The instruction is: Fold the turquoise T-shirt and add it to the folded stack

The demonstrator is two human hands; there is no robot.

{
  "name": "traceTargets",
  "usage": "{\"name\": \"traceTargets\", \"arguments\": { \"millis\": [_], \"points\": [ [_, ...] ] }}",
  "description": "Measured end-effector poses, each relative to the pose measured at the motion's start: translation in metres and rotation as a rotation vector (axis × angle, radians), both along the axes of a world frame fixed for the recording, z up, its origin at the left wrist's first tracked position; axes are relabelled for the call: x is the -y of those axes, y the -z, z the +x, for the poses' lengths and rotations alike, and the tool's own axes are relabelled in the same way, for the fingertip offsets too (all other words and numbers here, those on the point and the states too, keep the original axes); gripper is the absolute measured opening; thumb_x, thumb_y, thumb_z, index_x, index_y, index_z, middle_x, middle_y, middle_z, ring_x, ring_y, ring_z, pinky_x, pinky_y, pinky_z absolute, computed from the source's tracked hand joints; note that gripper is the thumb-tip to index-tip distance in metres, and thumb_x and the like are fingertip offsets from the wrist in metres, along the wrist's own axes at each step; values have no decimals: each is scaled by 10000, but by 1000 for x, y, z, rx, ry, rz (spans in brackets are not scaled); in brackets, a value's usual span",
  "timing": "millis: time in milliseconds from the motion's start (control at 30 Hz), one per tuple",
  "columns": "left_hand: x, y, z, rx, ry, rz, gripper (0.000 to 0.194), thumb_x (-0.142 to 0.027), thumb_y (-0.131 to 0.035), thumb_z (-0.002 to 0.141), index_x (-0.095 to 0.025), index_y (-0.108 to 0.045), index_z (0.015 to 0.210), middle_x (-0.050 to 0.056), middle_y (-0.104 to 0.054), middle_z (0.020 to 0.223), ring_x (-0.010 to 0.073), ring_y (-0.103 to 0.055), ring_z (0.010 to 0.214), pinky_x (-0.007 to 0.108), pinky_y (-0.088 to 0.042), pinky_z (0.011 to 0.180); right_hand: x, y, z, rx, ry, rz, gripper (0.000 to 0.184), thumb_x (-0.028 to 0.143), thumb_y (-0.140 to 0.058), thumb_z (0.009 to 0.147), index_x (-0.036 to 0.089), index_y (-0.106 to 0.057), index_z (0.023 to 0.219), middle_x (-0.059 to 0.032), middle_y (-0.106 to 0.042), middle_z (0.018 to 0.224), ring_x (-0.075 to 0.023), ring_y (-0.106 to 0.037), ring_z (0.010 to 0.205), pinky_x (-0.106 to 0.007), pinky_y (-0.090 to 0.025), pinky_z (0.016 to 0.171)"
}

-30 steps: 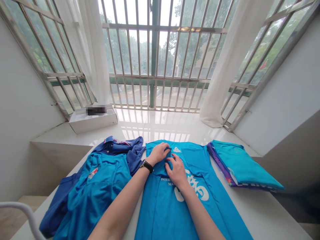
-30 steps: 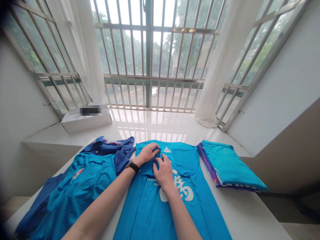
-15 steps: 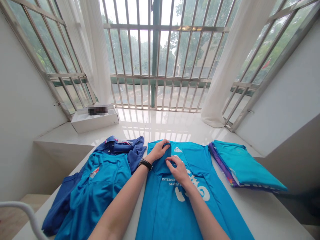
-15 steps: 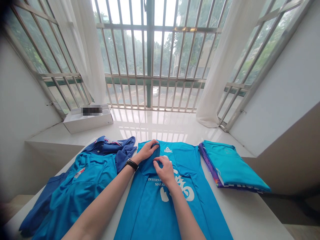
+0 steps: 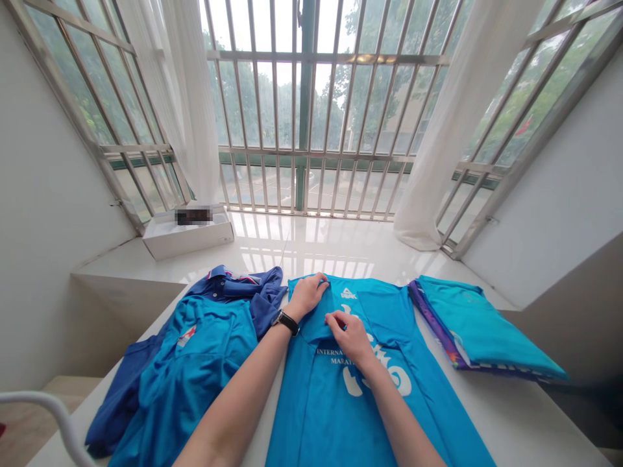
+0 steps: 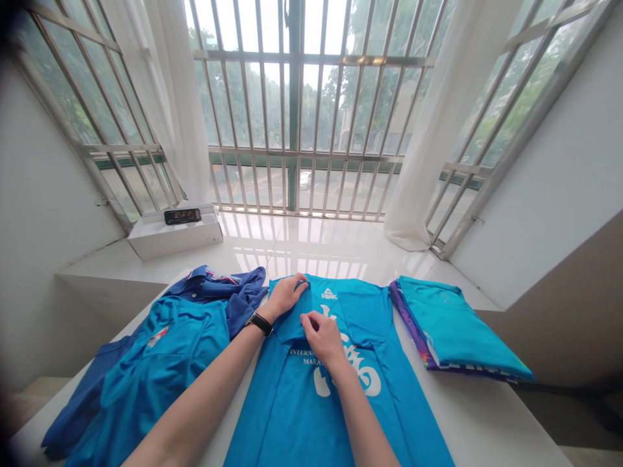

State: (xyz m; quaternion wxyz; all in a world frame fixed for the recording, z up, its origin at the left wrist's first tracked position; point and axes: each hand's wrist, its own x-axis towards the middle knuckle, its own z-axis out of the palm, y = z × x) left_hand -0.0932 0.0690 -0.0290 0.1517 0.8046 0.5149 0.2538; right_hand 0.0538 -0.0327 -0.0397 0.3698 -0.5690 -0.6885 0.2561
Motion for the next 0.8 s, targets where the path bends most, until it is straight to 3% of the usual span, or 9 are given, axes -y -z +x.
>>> {"name": "traceTargets", "arguments": {
  "millis": [167, 367, 533, 800],
  "points": [
    [2, 1, -6, -171, 3, 1, 234, -357, -532, 944, -204, -640, 1085, 71, -714, 1067, 253, -656, 1037, 353, -475, 912, 5, 2, -3, 197, 111, 4, 326, 414, -474, 923, 223, -678, 754, -19, -713, 729, -173, -625, 682, -262, -348, 591],
    [3, -1, -9, -207, 40, 15, 300, -251, -509, 946, -255, -570, 1240, 30, -696, 1175, 202, -652, 1074, 292, -475, 912, 7, 0, -4, 256, 124, 23, 239, 355, -495, 904, 231, -680, 819, -22, -734, 826, -181, -658, 772, -253, -378, 647],
    [4, -1, -3, -238, -37, 32, 348, -228, -445, 972, -245, -515, 1312, 76, -675, 1227, 243, -659, 1067, 352, -471, 922, 7, 0, -6, 309, 172, 30, 178, 286, -506, 887, 228, -673, 863, -25, -738, 875, -180, -664, 811, -247, -390, 676],
    [0, -11, -17, -294, -19, -9, 332, -345, -486, 953, -234, -570, 1255, 70, -705, 1154, 258, -648, 1081, 378, -445, 938, 9, 2, -6, 367, 208, 56, 170, 259, -512, 891, 226, -676, 864, -18, -739, 864, -156, -657, 775, -233, -365, 648]
  ]
}}
